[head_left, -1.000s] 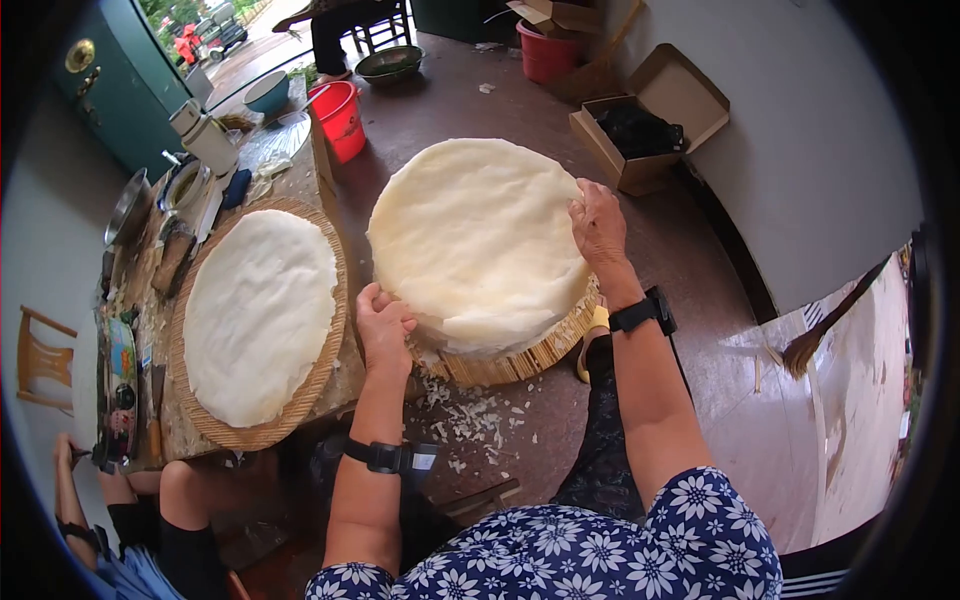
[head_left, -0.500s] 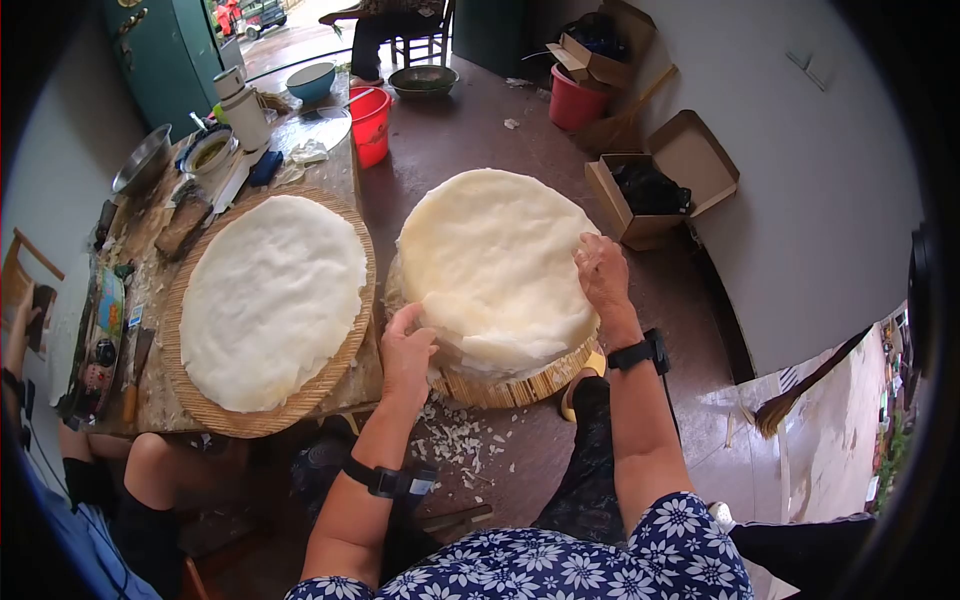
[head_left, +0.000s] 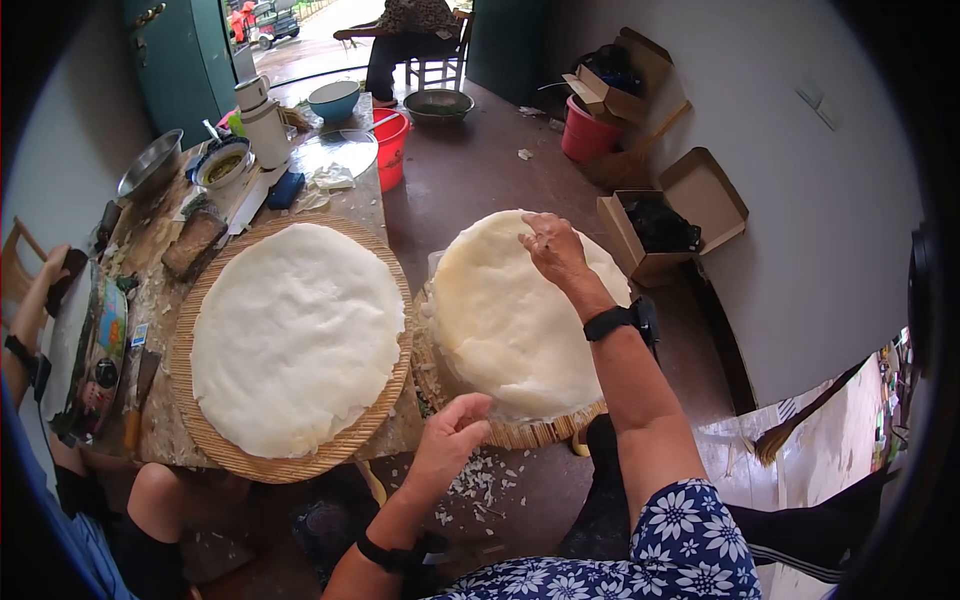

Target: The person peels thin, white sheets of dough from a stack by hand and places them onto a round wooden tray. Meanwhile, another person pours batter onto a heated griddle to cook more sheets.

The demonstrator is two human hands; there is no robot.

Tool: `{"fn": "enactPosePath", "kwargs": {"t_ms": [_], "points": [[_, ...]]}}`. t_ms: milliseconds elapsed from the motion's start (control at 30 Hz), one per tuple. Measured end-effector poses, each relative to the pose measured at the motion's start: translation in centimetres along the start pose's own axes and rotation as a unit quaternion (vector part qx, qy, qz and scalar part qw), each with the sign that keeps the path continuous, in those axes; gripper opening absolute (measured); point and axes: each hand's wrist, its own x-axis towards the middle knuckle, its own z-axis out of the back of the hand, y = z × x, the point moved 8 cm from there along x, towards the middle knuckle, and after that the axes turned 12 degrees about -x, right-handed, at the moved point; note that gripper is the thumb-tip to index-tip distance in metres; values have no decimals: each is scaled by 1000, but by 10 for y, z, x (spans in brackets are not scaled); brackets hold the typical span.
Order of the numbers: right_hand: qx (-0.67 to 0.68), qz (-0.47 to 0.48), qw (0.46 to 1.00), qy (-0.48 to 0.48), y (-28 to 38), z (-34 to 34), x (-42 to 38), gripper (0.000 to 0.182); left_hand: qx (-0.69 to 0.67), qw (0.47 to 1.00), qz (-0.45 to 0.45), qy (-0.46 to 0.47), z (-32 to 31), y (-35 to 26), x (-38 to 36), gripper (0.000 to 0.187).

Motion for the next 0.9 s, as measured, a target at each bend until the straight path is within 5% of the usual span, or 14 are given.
{"fn": "enactPosePath", "kwargs": {"t_ms": [167,233,467,567,633,900], "points": [[-10,-14,999,41,15,-25,17,32,0,999,26,40,-3,5,-3,32],[-64,-41,979,187,11,-50,16,32,-7,999,28,44,-4,1,-5,32],[-63,-46,982,174,6,-60,14,33,-36,997,32,67,-10,-6,-10,34],[-90,36,977,191,6,-79,7,33,-92,991,48,87,-14,-11,-12,34],[45,47,990,126,30,-43,-7,36,-102,990,42,91,-14,-18,-13,33],[0,134,974,184,116,-16,-74,39,-136,989,-11,59,0,-42,-12,31]]}}
